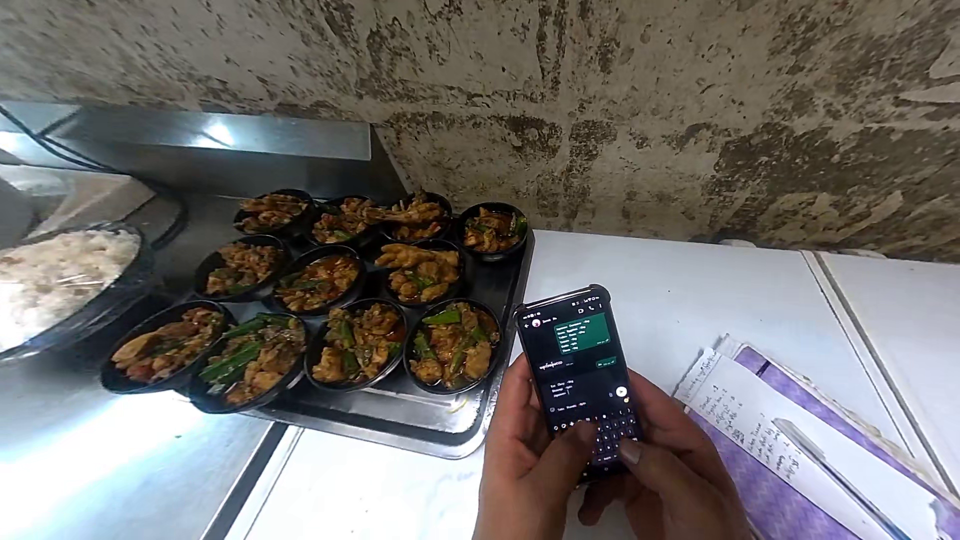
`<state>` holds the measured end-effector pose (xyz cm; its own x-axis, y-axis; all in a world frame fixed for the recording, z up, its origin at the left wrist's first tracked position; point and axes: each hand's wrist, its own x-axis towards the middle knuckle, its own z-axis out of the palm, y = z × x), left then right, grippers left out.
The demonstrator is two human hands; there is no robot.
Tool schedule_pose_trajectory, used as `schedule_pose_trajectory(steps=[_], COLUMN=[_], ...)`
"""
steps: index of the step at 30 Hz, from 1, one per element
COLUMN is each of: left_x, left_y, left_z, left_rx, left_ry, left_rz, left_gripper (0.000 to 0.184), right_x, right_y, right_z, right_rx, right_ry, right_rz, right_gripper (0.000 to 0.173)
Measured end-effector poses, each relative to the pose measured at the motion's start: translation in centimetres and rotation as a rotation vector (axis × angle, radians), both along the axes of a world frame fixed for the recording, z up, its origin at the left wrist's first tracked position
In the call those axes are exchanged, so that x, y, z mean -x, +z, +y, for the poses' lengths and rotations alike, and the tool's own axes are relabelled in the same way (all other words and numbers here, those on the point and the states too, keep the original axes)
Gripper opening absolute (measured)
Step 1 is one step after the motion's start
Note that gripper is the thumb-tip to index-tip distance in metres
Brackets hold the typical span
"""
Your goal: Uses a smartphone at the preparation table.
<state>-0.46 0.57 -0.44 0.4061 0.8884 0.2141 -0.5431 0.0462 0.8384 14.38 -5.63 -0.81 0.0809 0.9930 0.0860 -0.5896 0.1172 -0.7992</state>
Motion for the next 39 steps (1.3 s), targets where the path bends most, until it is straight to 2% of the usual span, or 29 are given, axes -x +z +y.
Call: schedule_pose_trajectory(steps=[3,6,22,28,32,39], left_x=[0.7,0.9,0.7,0.6,0.6,0.6], left_y=[-0.2,-0.1,0.0,-0.4,-0.2,-0.4], left_z=[0.6,0.9,0.6,0.7,0.7,0.8], left_rx=[-0.013,-0.025,-0.051,-0.108,-0.090,-0.077], left_ry=[-0.155,-0.223,-0.174,-0.198,-0.194,-0.205], left_rz=[-0.031,-0.011,0.063,0.043,0.019,-0.020], left_gripper=[0.090,0.097,0.097,0.100,0.099,0.098], right_x=[-0.3,-0.6,-0.2,0.4,0.0,0.2], right_y=[0.1,0.3,0.5,0.8,0.3,0.6], right_z=[0.1,0.2,0.1,0.3,0.1,0.1], right_rx=[0.024,0.050,0.061,0.120,0.067,0.109], right_ry=[-0.004,-0.009,-0.070,-0.176,-0.118,-0.136], right_rz=[0.016,0.017,-0.091,-0.168,-0.134,-0.069], right_gripper=[0.058,0.062,0.064,0.058,0.056,0.047])
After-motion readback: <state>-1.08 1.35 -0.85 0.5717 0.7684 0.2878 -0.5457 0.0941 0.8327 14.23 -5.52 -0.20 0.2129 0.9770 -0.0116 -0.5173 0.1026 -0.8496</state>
